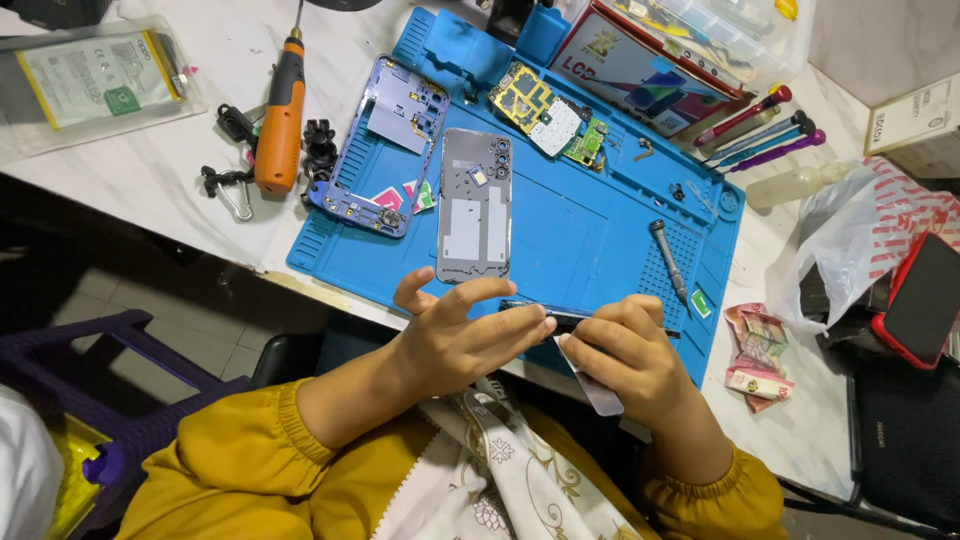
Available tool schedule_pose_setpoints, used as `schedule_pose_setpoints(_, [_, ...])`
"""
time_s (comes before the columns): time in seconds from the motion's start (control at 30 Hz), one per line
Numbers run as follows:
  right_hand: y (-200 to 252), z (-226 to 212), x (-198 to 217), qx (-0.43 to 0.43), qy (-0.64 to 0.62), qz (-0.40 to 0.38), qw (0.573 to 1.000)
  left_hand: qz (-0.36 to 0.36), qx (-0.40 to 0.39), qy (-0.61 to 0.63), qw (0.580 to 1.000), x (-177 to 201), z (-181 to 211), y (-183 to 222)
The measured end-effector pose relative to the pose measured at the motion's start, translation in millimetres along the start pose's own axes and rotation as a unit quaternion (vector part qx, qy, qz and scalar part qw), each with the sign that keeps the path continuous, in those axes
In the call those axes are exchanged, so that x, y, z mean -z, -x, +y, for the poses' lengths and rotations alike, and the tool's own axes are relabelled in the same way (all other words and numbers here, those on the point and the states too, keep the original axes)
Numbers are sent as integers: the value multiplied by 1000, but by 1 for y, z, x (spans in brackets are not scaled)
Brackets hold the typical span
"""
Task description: Repairing a mobile phone by prying components from the frame and applying adhesive
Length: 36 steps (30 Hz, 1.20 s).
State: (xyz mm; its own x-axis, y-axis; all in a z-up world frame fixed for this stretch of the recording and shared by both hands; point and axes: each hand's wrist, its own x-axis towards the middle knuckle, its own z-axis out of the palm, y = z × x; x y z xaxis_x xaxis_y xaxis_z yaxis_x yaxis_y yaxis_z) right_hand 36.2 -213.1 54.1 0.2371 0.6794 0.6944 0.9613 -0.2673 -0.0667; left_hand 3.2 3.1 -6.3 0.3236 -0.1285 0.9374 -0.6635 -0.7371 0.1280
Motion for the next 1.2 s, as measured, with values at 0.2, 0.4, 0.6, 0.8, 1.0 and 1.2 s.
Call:
schedule_pose_setpoints(0.2, [-3,0,3,-29,-16,-9,999,1,47,74,996,7,-1,0])
schedule_pose_setpoints(0.4, [-3,0,1,-59,-19,-1,998,-26,42,62,997,19,-3,-15])
schedule_pose_setpoints(0.6, [-8,-7,3,-115,-40,24,992,-41,161,120,979,3,7,4])
schedule_pose_setpoints(0.8, [-6,-14,-2,-113,-6,26,993,-33,165,136,976,5,10,5])
schedule_pose_setpoints(1.0, [-4,-13,-2,-126,-18,28,992,-17,154,209,966,1,12,15])
schedule_pose_setpoints(1.2, [-5,-14,-3,-149,-34,27,988,-13,118,193,974,4,11,10])
